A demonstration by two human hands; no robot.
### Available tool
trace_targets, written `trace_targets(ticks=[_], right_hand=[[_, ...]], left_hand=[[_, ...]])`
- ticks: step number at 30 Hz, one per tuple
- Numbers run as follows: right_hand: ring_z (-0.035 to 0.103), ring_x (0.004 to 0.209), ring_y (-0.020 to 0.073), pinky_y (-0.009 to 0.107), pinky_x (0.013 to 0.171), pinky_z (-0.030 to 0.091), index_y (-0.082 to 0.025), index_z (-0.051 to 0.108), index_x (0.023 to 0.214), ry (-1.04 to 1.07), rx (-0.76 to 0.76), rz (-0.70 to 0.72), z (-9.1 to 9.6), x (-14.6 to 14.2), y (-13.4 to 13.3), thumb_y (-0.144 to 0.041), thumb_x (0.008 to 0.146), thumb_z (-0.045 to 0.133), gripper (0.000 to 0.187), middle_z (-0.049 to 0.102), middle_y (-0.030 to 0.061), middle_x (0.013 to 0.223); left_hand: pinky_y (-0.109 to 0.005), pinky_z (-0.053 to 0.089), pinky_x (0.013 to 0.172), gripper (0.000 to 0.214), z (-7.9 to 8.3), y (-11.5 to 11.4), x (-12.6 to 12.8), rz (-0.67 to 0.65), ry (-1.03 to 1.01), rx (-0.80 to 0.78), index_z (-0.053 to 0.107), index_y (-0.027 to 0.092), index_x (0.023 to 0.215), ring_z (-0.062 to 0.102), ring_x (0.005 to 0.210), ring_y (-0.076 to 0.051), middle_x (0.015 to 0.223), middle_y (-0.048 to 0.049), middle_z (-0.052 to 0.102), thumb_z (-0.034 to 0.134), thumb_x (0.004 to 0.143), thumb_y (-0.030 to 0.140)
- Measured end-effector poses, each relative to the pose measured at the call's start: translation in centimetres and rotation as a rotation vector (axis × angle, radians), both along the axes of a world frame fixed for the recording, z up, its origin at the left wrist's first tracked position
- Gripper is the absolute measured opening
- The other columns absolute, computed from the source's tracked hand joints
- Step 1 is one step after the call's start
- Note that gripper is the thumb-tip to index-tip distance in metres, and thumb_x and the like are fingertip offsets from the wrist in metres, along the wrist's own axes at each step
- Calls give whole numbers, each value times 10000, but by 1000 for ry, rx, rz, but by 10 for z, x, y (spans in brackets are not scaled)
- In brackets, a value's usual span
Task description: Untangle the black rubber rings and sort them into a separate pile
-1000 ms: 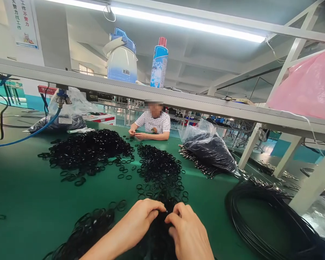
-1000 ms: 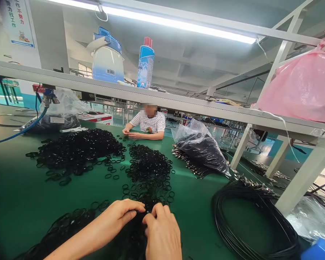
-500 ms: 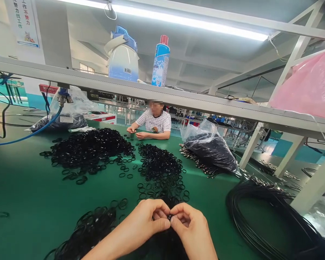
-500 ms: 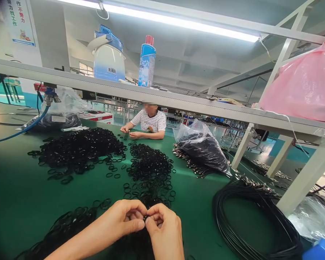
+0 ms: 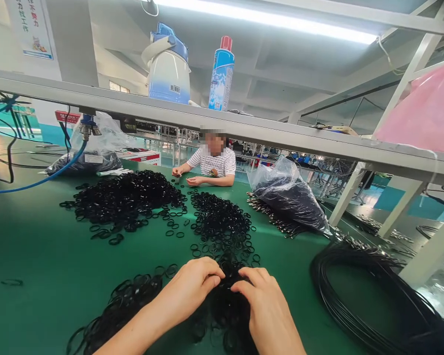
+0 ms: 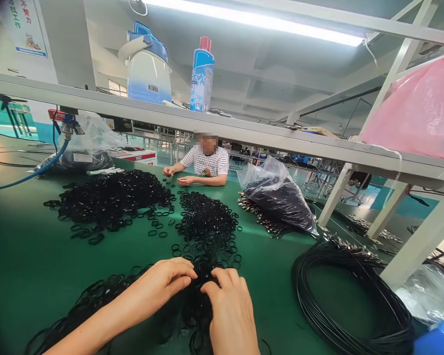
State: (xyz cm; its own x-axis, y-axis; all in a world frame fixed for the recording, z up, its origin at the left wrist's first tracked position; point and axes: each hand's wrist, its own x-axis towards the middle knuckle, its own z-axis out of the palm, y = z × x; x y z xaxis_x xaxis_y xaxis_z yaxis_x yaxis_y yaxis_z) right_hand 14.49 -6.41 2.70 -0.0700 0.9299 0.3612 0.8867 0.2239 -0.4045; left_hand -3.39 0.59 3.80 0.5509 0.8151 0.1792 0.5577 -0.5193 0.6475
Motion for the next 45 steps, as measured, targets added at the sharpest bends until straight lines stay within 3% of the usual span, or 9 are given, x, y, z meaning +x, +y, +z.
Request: trace_targets(ticks=[5, 8, 14, 21, 27, 32, 35, 39, 45], right_hand=[[557, 844, 203, 277, 657, 361, -302, 709, 735, -247, -219, 246, -24, -33, -2, -181, 674, 691, 137, 649, -11, 832], [567, 780, 189, 272, 621, 341, -250, 664, 571, -308, -218, 229, -42, -40, 3, -163, 649, 696, 121, 651, -13, 749], [562, 717, 172, 272, 634, 333, -235, 665, 755, -233, 31, -26, -31, -17, 5, 112, 659, 422, 435, 676, -13, 725], [572, 811, 182, 273, 679, 368, -249, 672, 855, -162, 90, -16, -23, -11, 3, 91, 705, 379, 473, 673, -14, 918], [584, 750, 189, 278, 664, 404, -257, 661, 817, -13, 143, 7, -20, -11, 3, -83, 817, 437, 283, 675, 1, 816], [653, 753, 188, 242, 606, 488, -241, 651, 1014, 617, -69, 65, -13, -21, 5, -277, 785, 568, 247, 697, 38, 889], [659, 670, 189, 236, 540, 485, -175, 668, 923, 912, -183, 88, -12, -24, 7, -315, 745, 607, 235, 702, 66, 800], [637, 617, 178, 233, 524, 471, -142, 650, 796, 984, -187, 47, -10, -18, 10, -345, 767, 593, 213, 662, 57, 692], [635, 834, 213, 266, 638, 514, -174, 646, 993, 876, -65, 53, -9, -12, 9, -324, 793, 559, 265, 672, 91, 959]], left_hand=[[-202, 386, 481, 299, 4, -4, -1, 92, 10, -247, 673, 225, 967, 523, 398, -122, 453, 52, 585, 467, 825, 388], [-195, 352, 418, 363, 13, 1, -10, 119, 6, -317, 650, 222, 1028, 455, 321, -122, 334, 82, 474, 477, 811, 456], [-241, 405, 608, 220, 33, 23, -55, 242, 238, -59, 661, 241, 884, 614, 712, -189, 783, -7, 666, 517, 772, 364], [-320, 401, 671, 310, 2, 32, -66, 308, 470, -112, 649, 213, 766, 567, 889, -306, 877, -68, 640, 696, 473, 124], [-257, 397, 616, 128, 8, 30, -55, 202, 295, -124, 554, 203, 654, 599, 698, -186, 673, -4, 634, 456, 694, 131], [-215, 433, 579, 131, 25, 8, -23, -85, -192, -445, 523, 179, 782, 614, 658, -140, 672, 24, 602, 561, 749, 300], [-232, 449, 569, 113, 26, -3, -8, -181, -426, -624, 542, 164, 769, 623, 643, -147, 659, 16, 604, 596, 713, 246], [-222, 440, 543, 78, 23, -5, -3, -138, -459, -601, 568, 154, 787, 653, 693, -169, 730, -10, 641, 562, 720, 194], [-230, 449, 594, 355, 13, -7, 0, -152, -233, -403, 587, 209, 1024, 622, 716, -151, 842, -18, 672, 455, 711, 108]])
